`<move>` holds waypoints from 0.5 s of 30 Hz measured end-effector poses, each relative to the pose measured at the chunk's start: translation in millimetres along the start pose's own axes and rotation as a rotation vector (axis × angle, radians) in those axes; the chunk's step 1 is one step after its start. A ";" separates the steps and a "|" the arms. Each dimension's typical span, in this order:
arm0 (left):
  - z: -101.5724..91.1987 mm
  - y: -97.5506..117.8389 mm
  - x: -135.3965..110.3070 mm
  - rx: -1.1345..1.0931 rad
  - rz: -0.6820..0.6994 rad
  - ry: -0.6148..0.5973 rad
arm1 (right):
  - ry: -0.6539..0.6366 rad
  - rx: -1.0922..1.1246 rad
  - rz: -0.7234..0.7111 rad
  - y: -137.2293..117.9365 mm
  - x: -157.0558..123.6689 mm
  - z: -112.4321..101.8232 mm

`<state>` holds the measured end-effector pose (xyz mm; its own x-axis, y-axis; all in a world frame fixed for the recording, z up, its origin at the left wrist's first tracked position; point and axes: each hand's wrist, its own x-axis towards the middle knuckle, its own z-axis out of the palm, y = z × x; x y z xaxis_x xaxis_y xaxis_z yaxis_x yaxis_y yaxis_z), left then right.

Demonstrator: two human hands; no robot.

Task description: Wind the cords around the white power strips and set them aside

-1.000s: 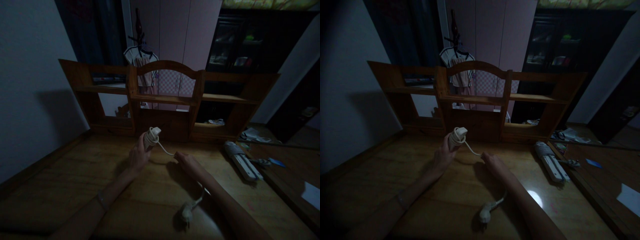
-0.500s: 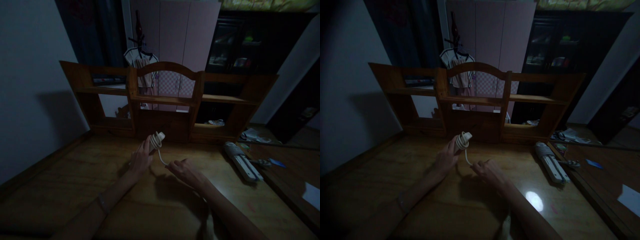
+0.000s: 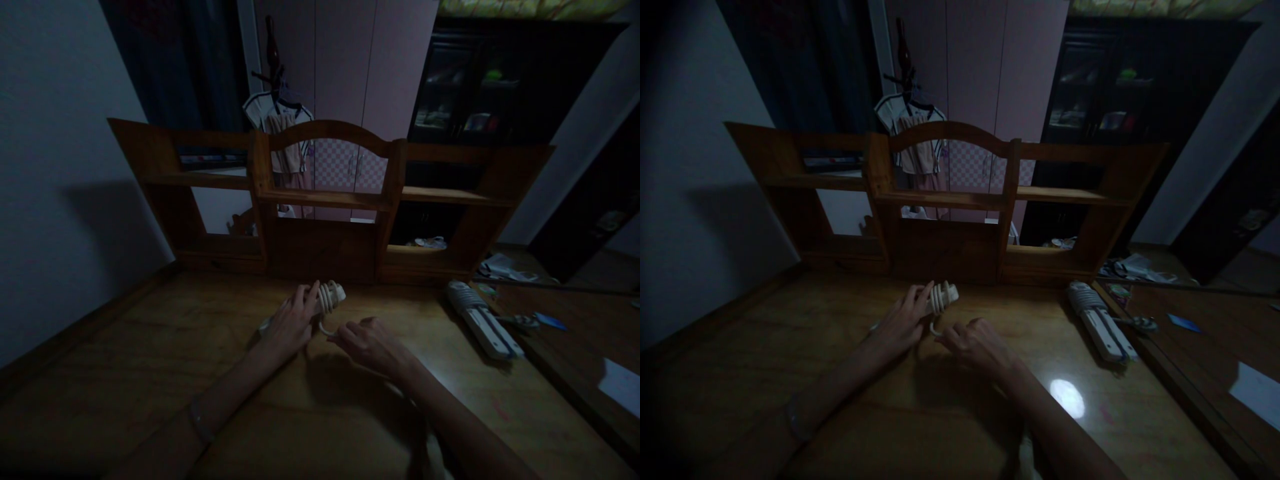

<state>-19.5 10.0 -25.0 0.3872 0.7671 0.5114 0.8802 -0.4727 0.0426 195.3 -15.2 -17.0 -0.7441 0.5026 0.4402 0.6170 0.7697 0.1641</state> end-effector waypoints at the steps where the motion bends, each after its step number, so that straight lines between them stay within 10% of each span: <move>1: 0.8 -1.2 0.1 -0.006 0.011 -0.008 | 0.011 -0.002 0.001 0.9 -0.1 -1.8; 15: 6.0 -6.2 -0.2 -0.026 0.165 -0.177 | 0.117 -0.151 -0.073 24.1 -4.5 -16.6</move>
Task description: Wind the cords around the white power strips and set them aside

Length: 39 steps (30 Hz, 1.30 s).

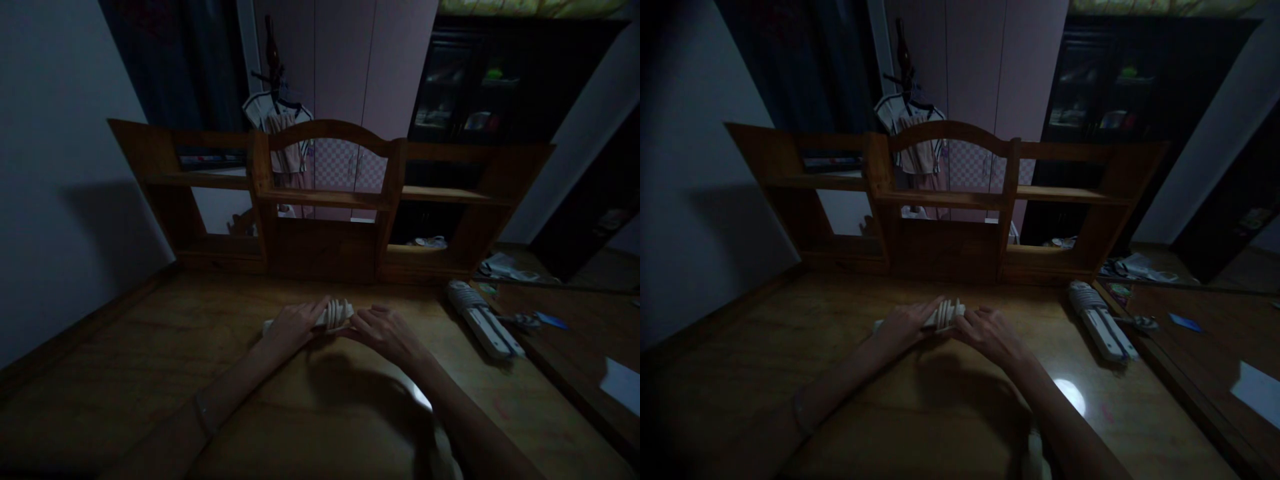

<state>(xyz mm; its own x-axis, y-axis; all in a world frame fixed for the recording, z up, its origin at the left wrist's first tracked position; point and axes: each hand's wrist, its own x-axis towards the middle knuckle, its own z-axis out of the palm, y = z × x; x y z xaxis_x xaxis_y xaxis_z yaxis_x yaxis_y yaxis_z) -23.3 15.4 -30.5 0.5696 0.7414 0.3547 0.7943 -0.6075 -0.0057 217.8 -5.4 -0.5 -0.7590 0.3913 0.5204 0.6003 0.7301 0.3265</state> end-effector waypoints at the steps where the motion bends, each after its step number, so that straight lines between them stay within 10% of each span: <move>1: 0.6 -0.1 -0.6 0.009 0.020 -0.002 | -0.001 -0.001 0.001 -0.3 0.1 -0.9; 13: 7.5 17.9 -4.2 0.005 0.279 0.118 | 0.077 0.094 0.088 9.8 1.2 -13.6; 25: -14.9 45.6 -6.4 0.142 0.559 0.173 | -0.328 1.288 0.561 25.6 -4.8 -17.4; 32: -13.6 62.0 -10.8 0.097 0.634 0.156 | -0.105 1.212 0.643 11.2 7.7 -13.5; 39: -10.2 58.7 -12.9 0.059 0.630 0.255 | -0.313 1.275 0.646 10.8 7.3 7.9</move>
<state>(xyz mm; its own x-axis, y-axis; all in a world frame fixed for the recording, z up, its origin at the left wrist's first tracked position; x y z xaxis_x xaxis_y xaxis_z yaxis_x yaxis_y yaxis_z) 13.8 -32.8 -25.9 0.8652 0.1562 0.4764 0.3416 -0.8792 -0.3321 216.7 9.8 0.6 -0.5724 0.8178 0.0591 0.3508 0.3094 -0.8838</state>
